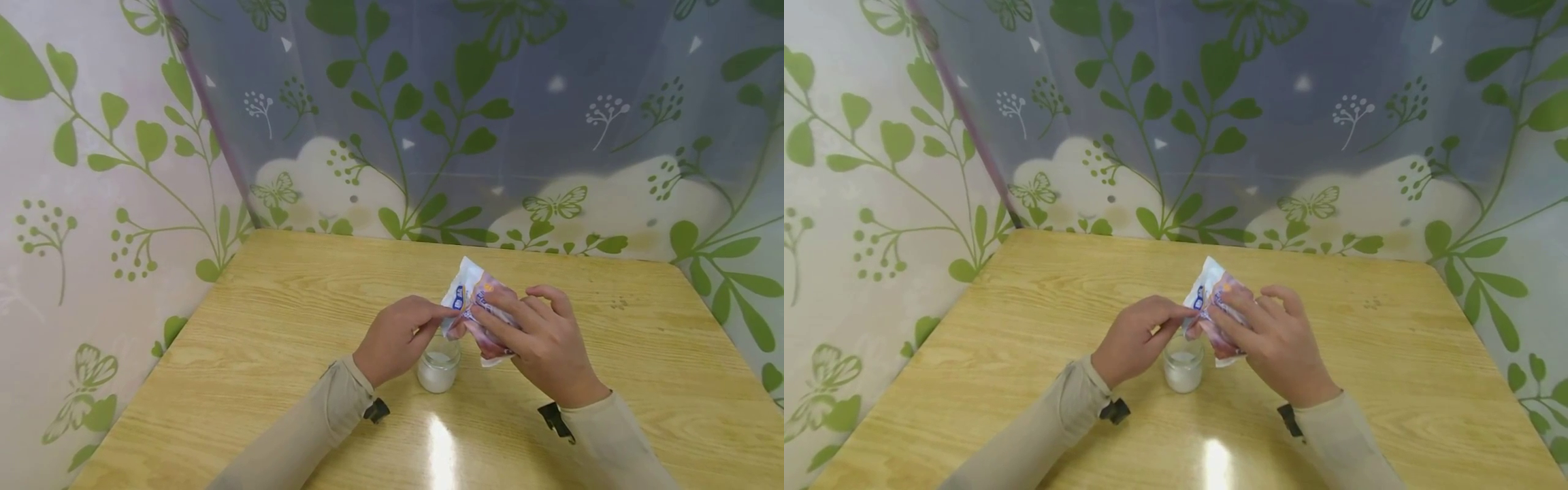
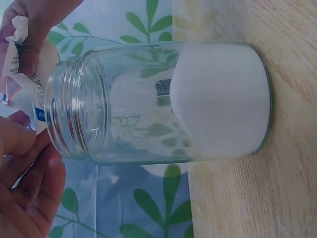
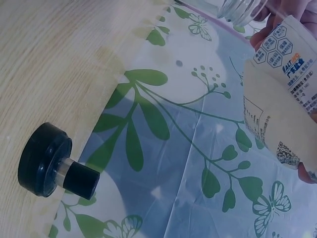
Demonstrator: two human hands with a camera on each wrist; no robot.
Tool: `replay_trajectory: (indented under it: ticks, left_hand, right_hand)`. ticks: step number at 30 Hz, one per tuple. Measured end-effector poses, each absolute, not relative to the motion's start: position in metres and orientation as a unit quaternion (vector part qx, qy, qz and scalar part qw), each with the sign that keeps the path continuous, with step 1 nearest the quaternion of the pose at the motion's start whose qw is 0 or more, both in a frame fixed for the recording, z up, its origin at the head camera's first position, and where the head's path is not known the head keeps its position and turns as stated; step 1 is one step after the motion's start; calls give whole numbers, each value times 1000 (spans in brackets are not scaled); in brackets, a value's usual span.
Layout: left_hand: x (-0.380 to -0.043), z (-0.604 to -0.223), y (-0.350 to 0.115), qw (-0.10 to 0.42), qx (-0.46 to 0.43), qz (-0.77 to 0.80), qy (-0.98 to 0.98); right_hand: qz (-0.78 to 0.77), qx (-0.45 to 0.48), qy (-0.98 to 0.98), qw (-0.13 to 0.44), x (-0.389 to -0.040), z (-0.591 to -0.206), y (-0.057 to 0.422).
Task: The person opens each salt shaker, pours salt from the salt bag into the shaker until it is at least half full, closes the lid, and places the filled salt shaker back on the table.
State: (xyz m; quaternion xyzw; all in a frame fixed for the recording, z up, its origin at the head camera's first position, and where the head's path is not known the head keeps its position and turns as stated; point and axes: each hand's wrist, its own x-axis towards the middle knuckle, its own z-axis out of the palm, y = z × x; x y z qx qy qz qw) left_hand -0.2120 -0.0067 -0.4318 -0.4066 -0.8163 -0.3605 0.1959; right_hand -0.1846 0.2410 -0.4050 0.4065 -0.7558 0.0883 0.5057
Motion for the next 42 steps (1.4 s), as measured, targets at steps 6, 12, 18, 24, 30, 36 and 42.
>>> replay_trajectory:
  ticks: [6, 12, 18, 24, 30, 36, 42]
  left_hand:
    - [-211, -431, -8, 190, -413, -372, -809]
    - [-211, -431, -10, 166, -420, -394, -800]
    - [-212, -430, -10, 152, -425, -390, -803]
    - [-212, -429, -10, 152, -427, -386, -804]
    - [-212, -428, -11, 157, -427, -388, -801]
    - [-213, -427, -13, 151, -421, -394, -803]
    - [-215, -427, -14, 168, -412, -378, -812]
  right_hand:
    - [83, 409, -758, 500, -185, -407, 241]
    - [72, 413, -764, 490, -185, -410, 240]
    - [63, 414, -774, 475, -185, -412, 240]
    - [59, 410, -780, 469, -185, -412, 239]
    - [70, 405, -776, 479, -184, -411, 237]
    - [76, 397, -769, 495, -186, -410, 238]
    - [78, 396, -772, 491, -185, -412, 238]
